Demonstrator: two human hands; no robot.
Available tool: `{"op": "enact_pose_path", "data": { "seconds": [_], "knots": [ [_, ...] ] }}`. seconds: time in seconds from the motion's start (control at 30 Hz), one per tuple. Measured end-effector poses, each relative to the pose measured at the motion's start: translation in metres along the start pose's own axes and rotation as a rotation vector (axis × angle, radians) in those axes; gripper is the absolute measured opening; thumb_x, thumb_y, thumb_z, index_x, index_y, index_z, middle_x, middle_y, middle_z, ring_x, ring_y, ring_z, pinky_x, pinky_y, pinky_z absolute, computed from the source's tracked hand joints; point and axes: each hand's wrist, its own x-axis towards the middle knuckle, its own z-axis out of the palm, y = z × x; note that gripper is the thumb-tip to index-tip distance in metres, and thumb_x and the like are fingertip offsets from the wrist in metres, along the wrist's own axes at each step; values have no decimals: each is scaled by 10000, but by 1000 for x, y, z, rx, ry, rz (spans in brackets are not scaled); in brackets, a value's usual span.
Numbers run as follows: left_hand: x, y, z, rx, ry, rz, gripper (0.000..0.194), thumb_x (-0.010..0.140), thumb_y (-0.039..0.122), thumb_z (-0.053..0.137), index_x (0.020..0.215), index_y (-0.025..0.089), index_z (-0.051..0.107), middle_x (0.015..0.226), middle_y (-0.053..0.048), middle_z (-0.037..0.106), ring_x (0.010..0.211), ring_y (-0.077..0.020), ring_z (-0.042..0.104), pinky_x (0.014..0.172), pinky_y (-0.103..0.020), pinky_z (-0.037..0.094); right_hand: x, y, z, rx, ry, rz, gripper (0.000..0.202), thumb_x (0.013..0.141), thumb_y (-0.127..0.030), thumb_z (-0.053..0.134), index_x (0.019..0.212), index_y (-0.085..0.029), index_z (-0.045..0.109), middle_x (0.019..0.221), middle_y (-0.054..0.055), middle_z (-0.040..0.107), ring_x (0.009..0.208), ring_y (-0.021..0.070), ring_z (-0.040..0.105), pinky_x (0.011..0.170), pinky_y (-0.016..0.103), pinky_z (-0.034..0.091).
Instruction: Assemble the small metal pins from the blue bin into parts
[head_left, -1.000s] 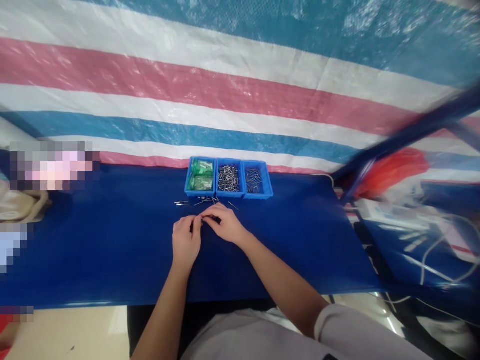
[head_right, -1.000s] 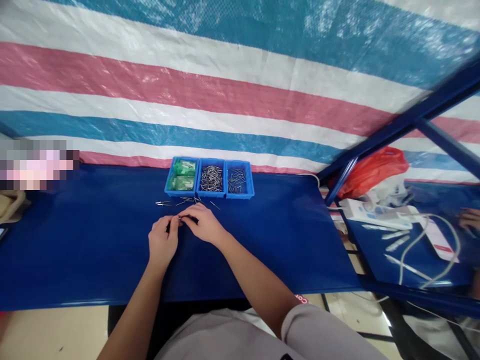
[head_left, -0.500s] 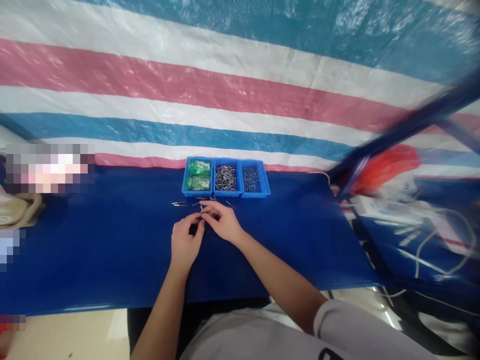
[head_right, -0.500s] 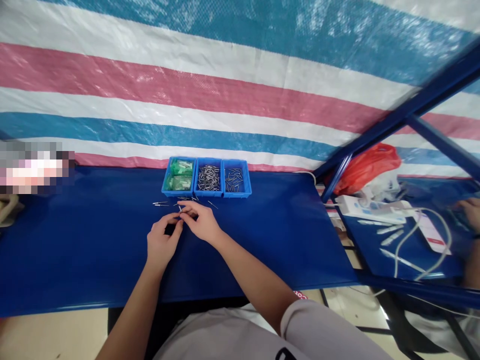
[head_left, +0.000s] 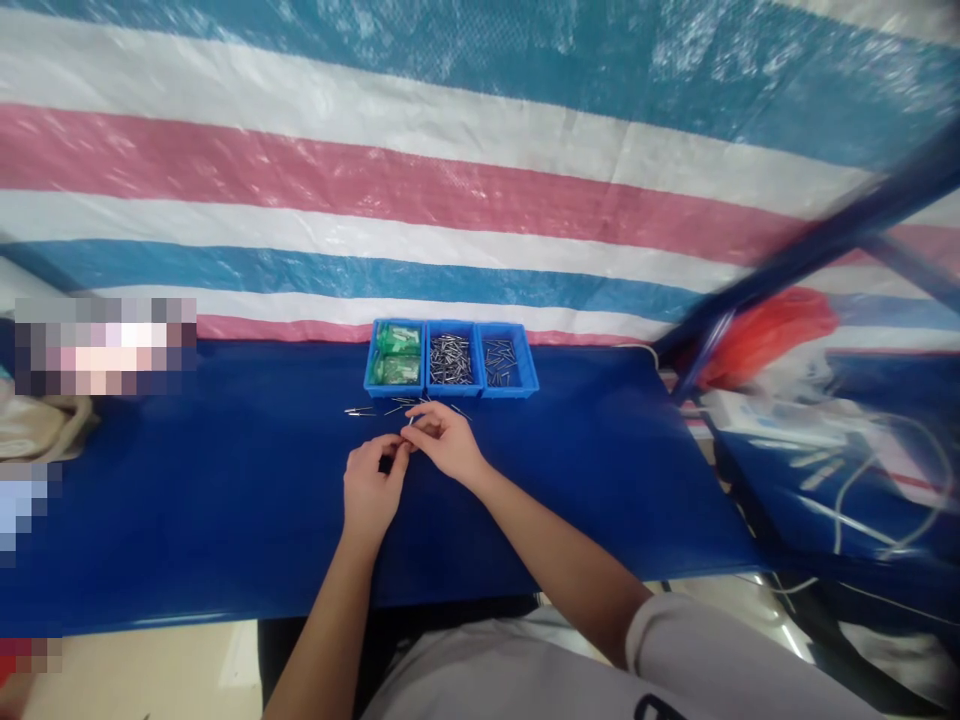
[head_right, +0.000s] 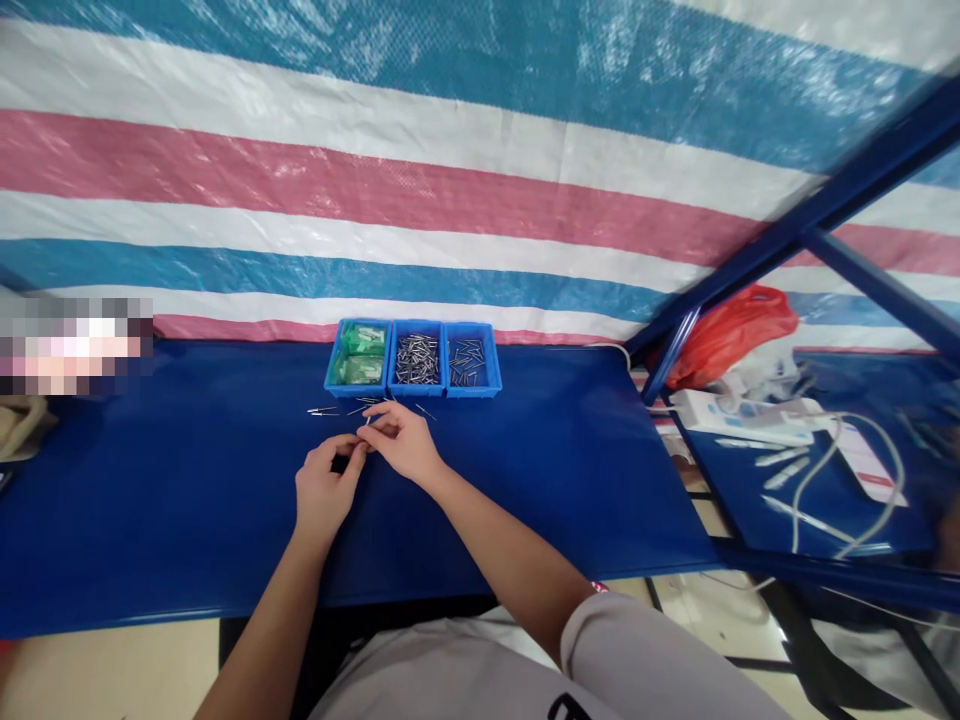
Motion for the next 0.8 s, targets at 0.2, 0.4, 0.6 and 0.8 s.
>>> {"op": "enact_pose_path", "data": {
  "seconds": [0.2,0.4,0.6,0.8],
  "knots": [
    [-1,-1,-1,0,-3,-43,283,977,440,515,1036,229,694,842,-38,745,876,-221,655,818,-341,484,-2,1,-1,-112,-7,-75,259,820,-403,781,957,-195,711,806,35,769,706,180,752,727,311,623],
    [-1,0,-3,-16,-14,-54,331,1005,445,435,960,221,675,798,-38,732,840,-216,659,800,-341,484,-4,2,-2,-130,-55,-101,260,841,-401,764,988,-190,726,852,53,791,801,210,785,781,336,637],
    [-2,0,-1,-92,13,-112,326,971,487,534,1128,237,673,869,-32,765,898,-214,710,823,-340,512,-1,5,-3,-93,-52,-87,261,848,-412,755,986,-193,725,853,49,784,808,208,786,759,332,646],
    [-2,0,-2,-106,34,-88,291,973,466,530,1064,231,676,858,-31,760,857,-195,719,794,-320,518,-3,2,-3,-97,-62,-67,252,848,-419,762,950,-190,732,773,32,766,727,184,765,741,319,640]
  ]
}}
